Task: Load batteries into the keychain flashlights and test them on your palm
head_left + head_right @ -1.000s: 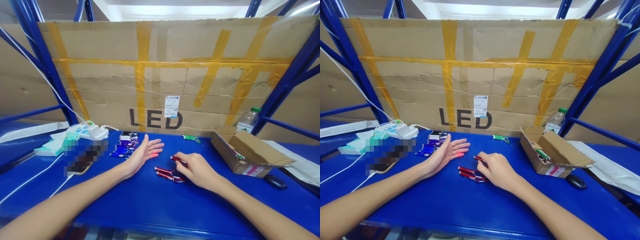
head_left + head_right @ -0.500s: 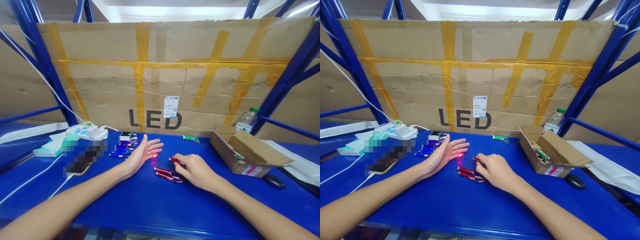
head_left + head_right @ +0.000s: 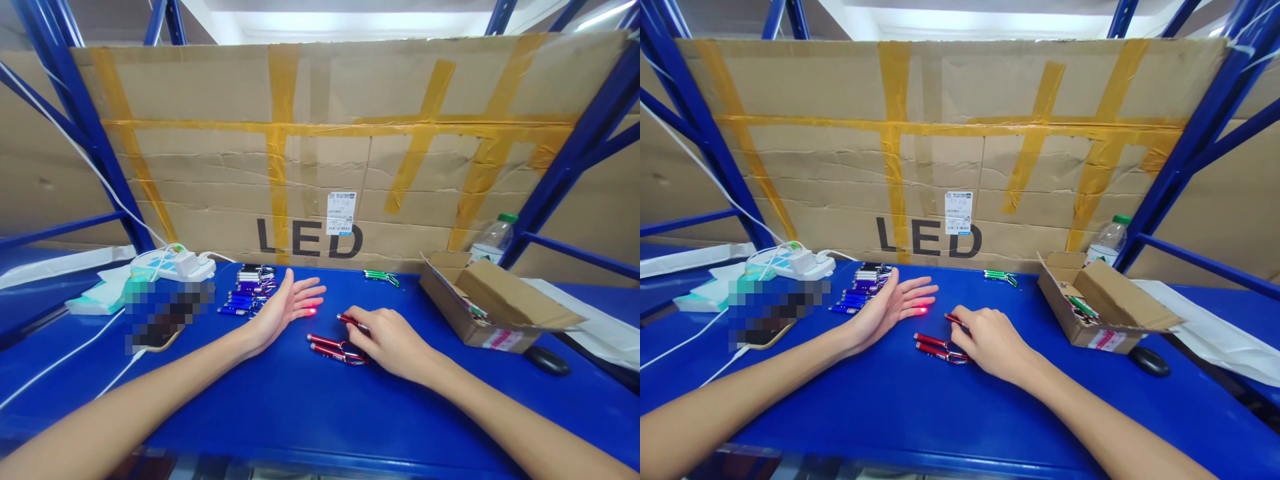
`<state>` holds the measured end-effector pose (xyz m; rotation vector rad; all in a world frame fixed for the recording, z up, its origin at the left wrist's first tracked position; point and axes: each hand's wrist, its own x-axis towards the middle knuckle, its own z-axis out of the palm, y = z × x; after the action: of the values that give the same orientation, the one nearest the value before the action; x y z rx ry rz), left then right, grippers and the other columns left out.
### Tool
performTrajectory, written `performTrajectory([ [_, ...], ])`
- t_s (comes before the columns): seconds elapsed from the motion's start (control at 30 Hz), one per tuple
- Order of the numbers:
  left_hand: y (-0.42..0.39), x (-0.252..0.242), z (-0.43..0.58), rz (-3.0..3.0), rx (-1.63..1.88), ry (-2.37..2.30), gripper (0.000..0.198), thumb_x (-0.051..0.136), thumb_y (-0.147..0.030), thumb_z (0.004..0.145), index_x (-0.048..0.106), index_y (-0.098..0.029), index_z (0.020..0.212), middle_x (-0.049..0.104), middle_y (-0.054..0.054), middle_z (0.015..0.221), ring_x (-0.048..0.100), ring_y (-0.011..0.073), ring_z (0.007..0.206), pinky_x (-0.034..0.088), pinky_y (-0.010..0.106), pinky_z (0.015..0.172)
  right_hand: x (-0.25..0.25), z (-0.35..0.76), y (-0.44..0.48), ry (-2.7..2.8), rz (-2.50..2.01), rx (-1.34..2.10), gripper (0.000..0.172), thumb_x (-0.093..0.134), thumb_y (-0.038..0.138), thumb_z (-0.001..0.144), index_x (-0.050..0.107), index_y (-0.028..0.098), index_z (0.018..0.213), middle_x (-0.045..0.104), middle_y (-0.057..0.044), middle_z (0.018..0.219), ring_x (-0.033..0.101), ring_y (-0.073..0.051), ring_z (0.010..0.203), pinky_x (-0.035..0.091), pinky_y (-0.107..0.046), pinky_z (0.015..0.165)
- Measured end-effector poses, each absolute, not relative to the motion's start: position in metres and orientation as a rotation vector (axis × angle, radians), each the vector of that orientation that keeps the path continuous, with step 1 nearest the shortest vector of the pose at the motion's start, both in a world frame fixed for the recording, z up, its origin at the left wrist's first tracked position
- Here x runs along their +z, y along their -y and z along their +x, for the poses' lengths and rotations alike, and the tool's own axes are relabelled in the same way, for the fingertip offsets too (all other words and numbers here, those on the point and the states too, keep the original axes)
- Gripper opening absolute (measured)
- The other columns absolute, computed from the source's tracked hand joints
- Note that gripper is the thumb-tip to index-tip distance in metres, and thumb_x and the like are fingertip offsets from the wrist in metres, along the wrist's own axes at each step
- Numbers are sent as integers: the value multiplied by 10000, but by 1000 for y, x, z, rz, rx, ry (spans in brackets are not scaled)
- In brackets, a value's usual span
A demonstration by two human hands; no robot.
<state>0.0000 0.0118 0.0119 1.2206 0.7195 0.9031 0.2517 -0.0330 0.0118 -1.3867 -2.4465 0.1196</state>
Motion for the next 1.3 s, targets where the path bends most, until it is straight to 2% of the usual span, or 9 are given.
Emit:
performTrajectory([
  [0.13,-10,13,1,1238,887,-724,879,282,-836,1019,565,-196,1551,549,175,1625,519,373,1496,375,533,1245,13,253,32,2333,-1371,151,259,380,334,1129,616,231,1162,738,-17,758,668,-217,638,306,-295,614],
  [0.3,-12,11,1,1244,893,-715,864,264,-825,1026,579,-206,1540,569,168,1610,517,376,1496,371,537,1243,14,253,32,2378,-1370,170,252,392,330,1124,618,229,1169,741,-20,772,680,-222,659,325,-301,629],
  [0.63,-11,14,2,1225,919,-739,882,253,-804,1042,515,-162,1587,545,196,1622,524,362,1489,378,520,1243,9,252,30,2443,-1460,170,371,329,295,1145,542,178,1426,784,-80,955,740,-259,822,360,-325,692],
  [0.73,-10,14,3,1220,918,-742,864,237,-791,1053,521,-167,1579,549,192,1620,538,351,1478,388,509,1239,8,254,28,2451,-1466,140,382,312,301,1152,542,173,1428,772,-70,894,731,-258,773,347,-329,674],
  [0.93,-12,13,1,1208,927,-747,808,206,-734,1086,526,-175,1572,556,177,1618,549,342,1469,399,514,1236,9,253,30,2459,-1425,191,370,329,310,1155,547,181,1424,772,-65,916,730,-259,790,365,-330,691],
  [1.03,-12,13,1,1202,928,-742,821,216,-748,1078,523,-172,1576,548,182,1623,544,352,1473,396,521,1237,12,251,33,2517,-1352,263,356,335,312,1155,567,188,1396,742,-34,841,695,-239,728,370,-324,684],
  [1.3,-14,10,2,1224,912,-741,840,198,-760,1069,521,-181,1586,565,177,1610,536,364,1479,389,538,1240,16,253,36,2602,-1274,242,351,332,304,1160,588,197,1376,731,-30,841,674,-223,707,365,-315,680],
])
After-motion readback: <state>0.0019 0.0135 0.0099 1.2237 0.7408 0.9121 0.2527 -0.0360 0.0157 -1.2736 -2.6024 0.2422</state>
